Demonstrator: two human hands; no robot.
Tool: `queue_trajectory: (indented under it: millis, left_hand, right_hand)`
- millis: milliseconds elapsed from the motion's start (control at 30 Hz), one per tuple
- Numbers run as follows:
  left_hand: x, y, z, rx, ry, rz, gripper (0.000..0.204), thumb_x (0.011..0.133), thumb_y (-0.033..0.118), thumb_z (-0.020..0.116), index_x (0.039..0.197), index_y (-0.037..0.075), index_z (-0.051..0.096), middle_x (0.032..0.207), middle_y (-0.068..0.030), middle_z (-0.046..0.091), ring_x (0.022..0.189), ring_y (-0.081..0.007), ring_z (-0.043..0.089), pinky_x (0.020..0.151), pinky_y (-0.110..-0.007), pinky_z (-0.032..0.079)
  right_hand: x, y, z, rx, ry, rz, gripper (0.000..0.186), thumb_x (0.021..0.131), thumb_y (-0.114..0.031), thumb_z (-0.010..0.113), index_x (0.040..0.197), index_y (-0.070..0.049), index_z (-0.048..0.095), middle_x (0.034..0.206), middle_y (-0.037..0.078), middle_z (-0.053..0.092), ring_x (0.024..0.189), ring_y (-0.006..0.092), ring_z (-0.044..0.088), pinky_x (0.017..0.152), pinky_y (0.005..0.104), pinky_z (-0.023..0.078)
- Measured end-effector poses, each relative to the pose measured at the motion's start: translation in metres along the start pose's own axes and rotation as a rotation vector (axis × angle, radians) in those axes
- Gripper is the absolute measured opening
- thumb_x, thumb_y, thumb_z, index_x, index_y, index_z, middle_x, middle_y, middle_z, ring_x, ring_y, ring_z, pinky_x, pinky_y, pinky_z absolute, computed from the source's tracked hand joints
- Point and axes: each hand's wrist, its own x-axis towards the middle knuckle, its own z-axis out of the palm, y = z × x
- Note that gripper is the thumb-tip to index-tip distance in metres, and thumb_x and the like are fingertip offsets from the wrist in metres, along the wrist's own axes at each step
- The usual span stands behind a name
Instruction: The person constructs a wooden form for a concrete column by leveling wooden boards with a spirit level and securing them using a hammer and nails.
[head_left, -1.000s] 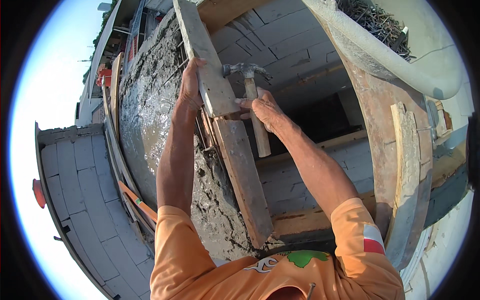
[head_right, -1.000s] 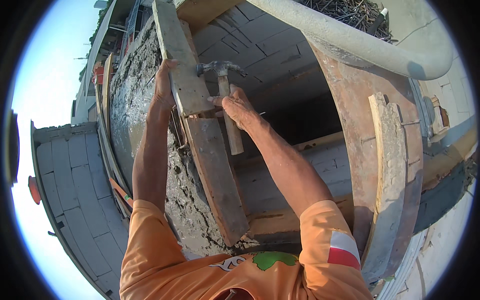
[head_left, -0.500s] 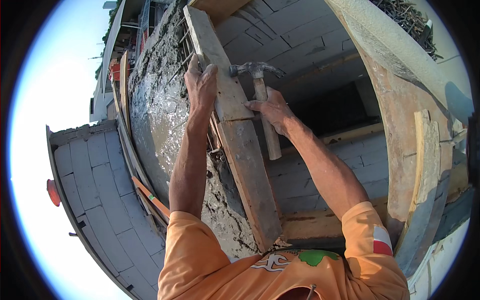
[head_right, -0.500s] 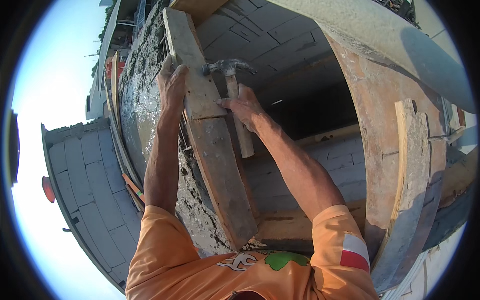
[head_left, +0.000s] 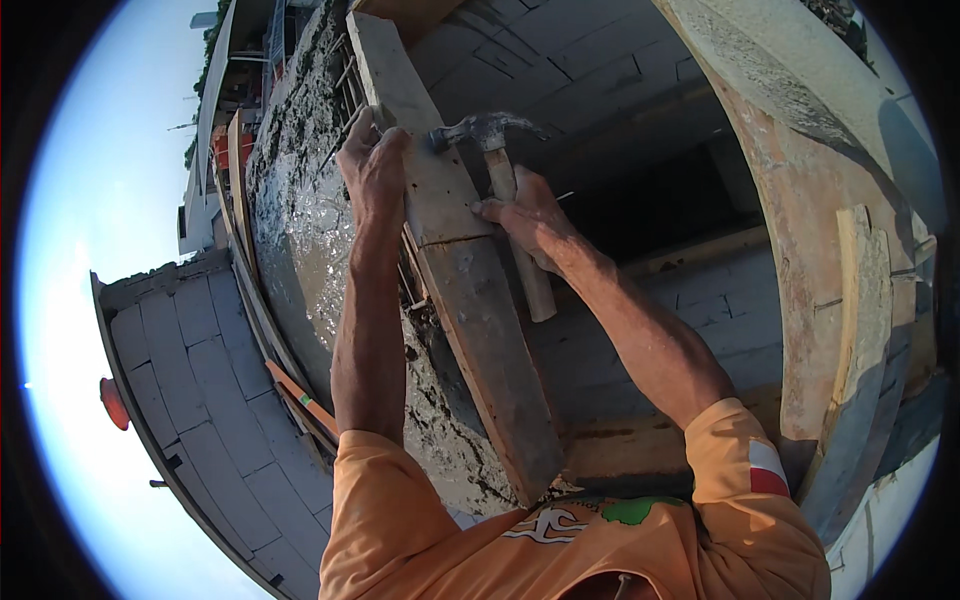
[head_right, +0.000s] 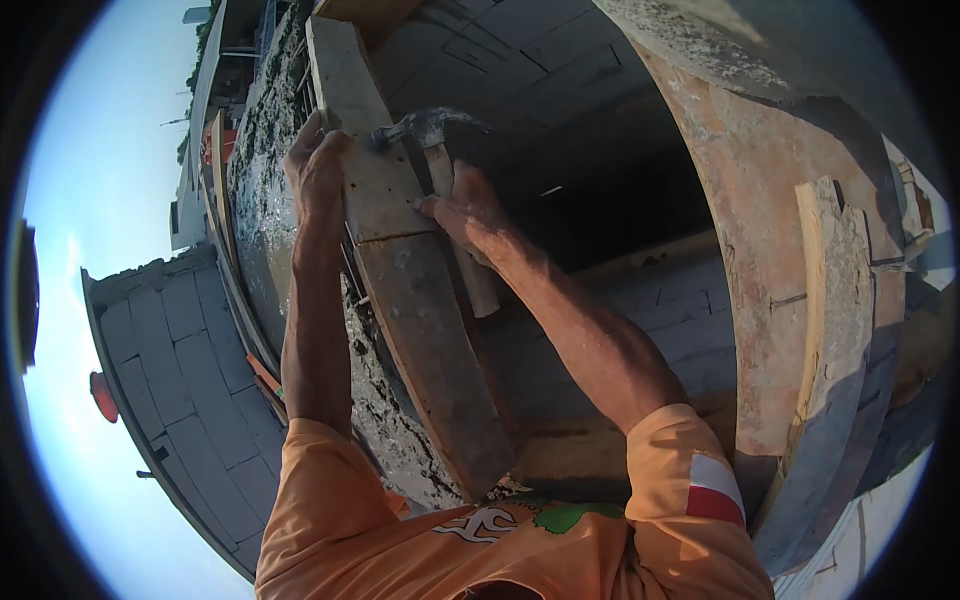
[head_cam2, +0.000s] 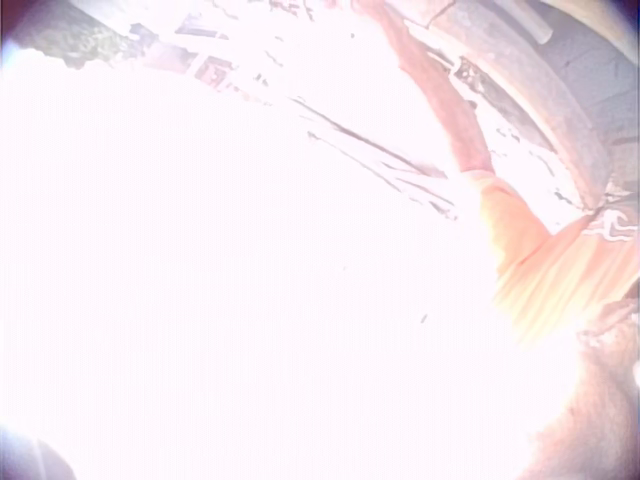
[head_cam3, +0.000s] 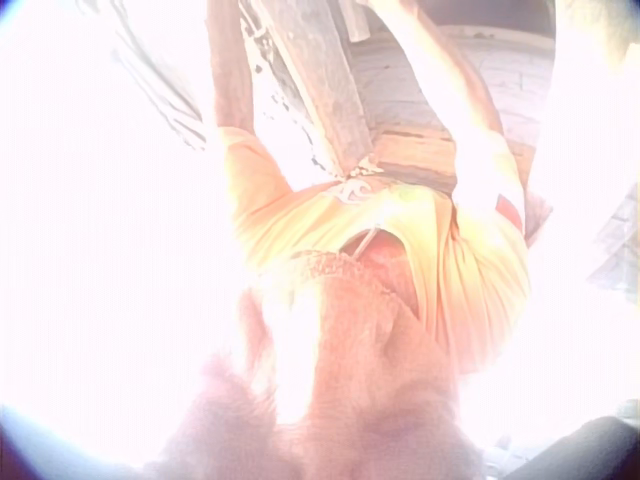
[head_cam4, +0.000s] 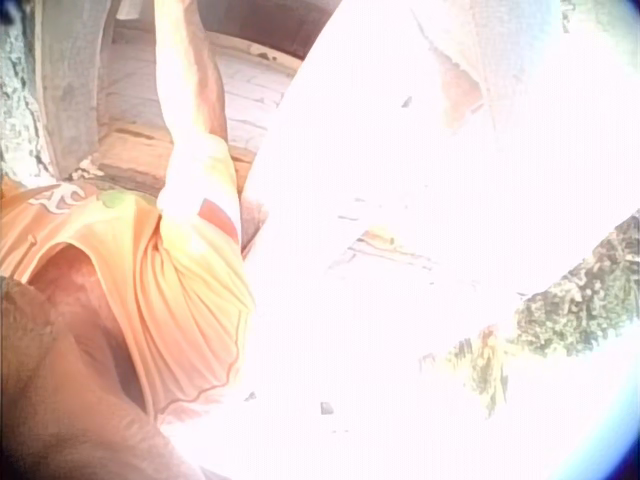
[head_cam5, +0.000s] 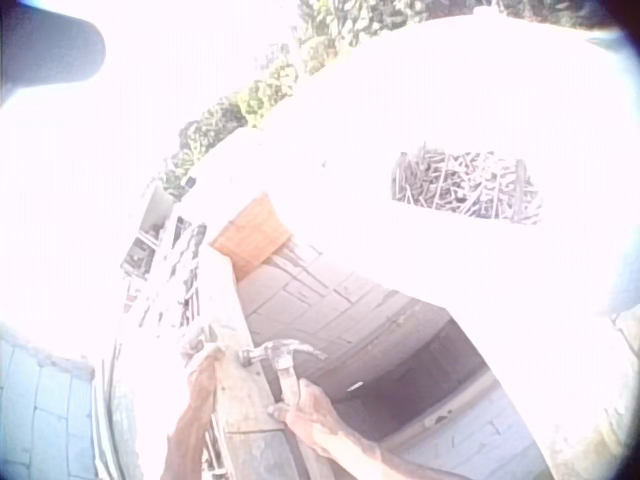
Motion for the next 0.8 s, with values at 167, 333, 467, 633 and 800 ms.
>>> queue_trajectory:
  millis: [167,333,467,633,800]
  left_hand:
    - [-0.002,0.006,-0.005,0.007,-0.111,-0.017,0.045,0.081,0.003,0.057,0.124,-0.009,0.055,0.097,-0.0118,0.067,0.079,-0.0131,0.062,0.071,-0.026,0.049]
    - [-0.005,0.005,-0.002,-0.078,-0.052,-0.017,0.057,0.08,0.001,0.058,0.134,-0.01,0.045,0.104,-0.0152,0.067,0.083,-0.0157,0.063,0.073,-0.027,0.051]
    - [-0.002,0.002,-0.005,-0.081,-0.056,-0.026,0.063,0.081,0.0,0.059,0.14,-0.011,0.038,0.108,-0.0165,0.066,0.085,-0.017,0.064,0.074,-0.028,0.052]
    - [-0.002,0.0,-0.007,-0.056,-0.028,-0.05,0.067,0.082,0.001,0.059,0.143,-0.01,0.034,0.111,-0.0192,0.065,0.088,-0.018,0.064,0.075,-0.029,0.052]
    - [0.002,-0.007,-0.011,-0.051,-0.059,-0.036,0.067,0.083,0.002,0.061,0.143,-0.01,0.033,0.117,-0.0199,0.064,0.099,-0.0204,0.063,0.083,-0.03,0.051]
  right_hand:
    - [0.007,0.013,-0.002,-0.002,-0.004,-0.054,0.04,0.081,-0.014,0.074,0.111,0.004,0.056,0.099,0.015,0.064,0.098,0.0226,0.061,0.089,0.0367,0.047]
    - [0.003,-0.001,-0.008,-0.007,-0.053,-0.009,0.043,0.079,-0.018,0.074,0.11,0.006,0.055,0.105,0.024,0.063,0.103,0.034,0.062,0.089,0.0414,0.047]
    - [0.005,0.009,-0.001,0.043,-0.013,-0.11,0.043,0.079,-0.017,0.074,0.11,0.006,0.055,0.105,0.024,0.063,0.102,0.0342,0.063,0.089,0.0411,0.048]
    - [0.002,0.005,-0.001,0.005,-0.015,-0.096,0.045,0.079,-0.017,0.075,0.111,0.006,0.054,0.105,0.024,0.064,0.102,0.034,0.063,0.088,0.041,0.049]
    - [0.003,0.005,0.0,-0.035,-0.004,-0.121,0.045,0.079,-0.019,0.075,0.109,0.007,0.054,0.104,0.024,0.064,0.101,0.0345,0.064,0.087,0.0416,0.049]
